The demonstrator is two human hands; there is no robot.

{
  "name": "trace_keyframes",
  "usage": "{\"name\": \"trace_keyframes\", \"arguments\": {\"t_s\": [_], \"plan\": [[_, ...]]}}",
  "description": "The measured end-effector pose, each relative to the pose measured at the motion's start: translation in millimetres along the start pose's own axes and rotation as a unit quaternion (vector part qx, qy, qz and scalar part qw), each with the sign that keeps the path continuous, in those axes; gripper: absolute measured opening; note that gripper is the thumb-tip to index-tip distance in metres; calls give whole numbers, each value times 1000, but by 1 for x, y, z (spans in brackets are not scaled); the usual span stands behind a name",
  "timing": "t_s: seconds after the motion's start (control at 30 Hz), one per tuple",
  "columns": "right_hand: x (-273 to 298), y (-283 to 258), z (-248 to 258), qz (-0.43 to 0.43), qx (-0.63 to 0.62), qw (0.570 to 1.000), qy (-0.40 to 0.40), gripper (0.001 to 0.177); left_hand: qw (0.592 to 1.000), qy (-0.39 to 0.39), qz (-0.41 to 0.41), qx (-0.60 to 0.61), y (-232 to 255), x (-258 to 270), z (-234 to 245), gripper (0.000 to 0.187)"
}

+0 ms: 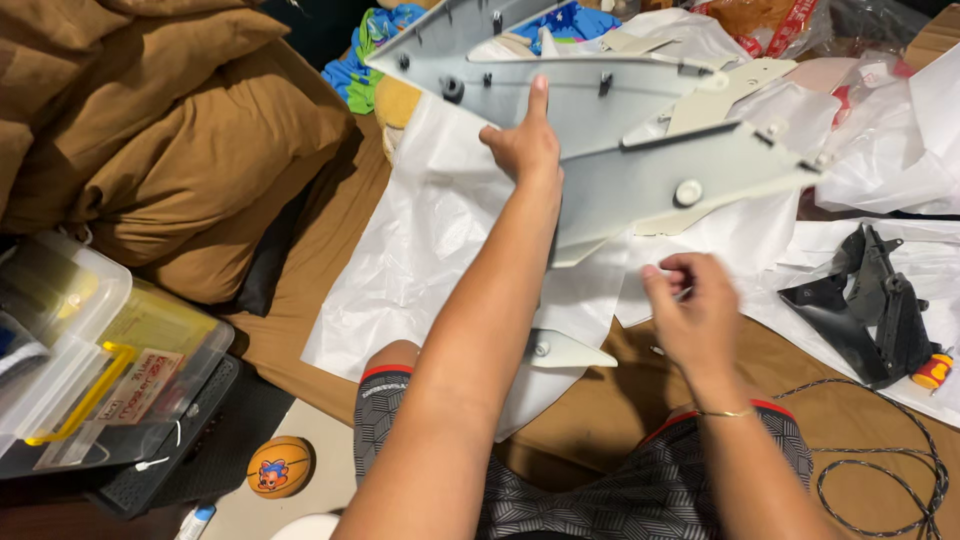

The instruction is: The person picks up black plastic parts from a white styrofoam tray, moves to a table, and begins assembling them with a larger white plastic body. They align and press the black pieces onto the white body, securing them in place.

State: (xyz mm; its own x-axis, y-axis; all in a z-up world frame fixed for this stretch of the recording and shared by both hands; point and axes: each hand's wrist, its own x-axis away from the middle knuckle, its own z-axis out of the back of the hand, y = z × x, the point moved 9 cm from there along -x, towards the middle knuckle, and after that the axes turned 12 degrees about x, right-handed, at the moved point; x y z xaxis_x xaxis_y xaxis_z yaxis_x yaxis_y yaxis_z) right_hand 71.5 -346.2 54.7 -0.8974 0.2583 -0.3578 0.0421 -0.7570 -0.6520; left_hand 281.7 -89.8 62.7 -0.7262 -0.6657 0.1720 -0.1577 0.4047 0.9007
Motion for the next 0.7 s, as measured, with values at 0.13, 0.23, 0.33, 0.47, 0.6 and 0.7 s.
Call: {"name": "trace_keyframes", "arguments": {"t_s": [0.13, 0.23, 0.33, 0.47, 0.6, 0.7], "plan": [[-15, 25, -82, -91, -257, 956, -105, 40, 999, 3, 12, -33, 3, -6, -20, 123], [-32, 26, -128, -98, -350, 921, -139, 31, 998, -10, 52, -28, -6, -1, -29, 116], [-42, 26, -155, -87, -331, 930, -135, 32, 997, 0, 66, -34, -12, -13, -22, 114], [-53, 15, -159, -23, -335, 935, -116, 26, 991, -79, 107, -29, -33, -43, -10, 102], [-58, 17, -162, -57, -406, 900, -145, 25, 948, -282, 139, 36, -62, -65, 8, 72], [-53, 21, -184, -102, -452, 864, -199, 31, 917, -358, 177, 21, -97, -80, 58, 46]]}}
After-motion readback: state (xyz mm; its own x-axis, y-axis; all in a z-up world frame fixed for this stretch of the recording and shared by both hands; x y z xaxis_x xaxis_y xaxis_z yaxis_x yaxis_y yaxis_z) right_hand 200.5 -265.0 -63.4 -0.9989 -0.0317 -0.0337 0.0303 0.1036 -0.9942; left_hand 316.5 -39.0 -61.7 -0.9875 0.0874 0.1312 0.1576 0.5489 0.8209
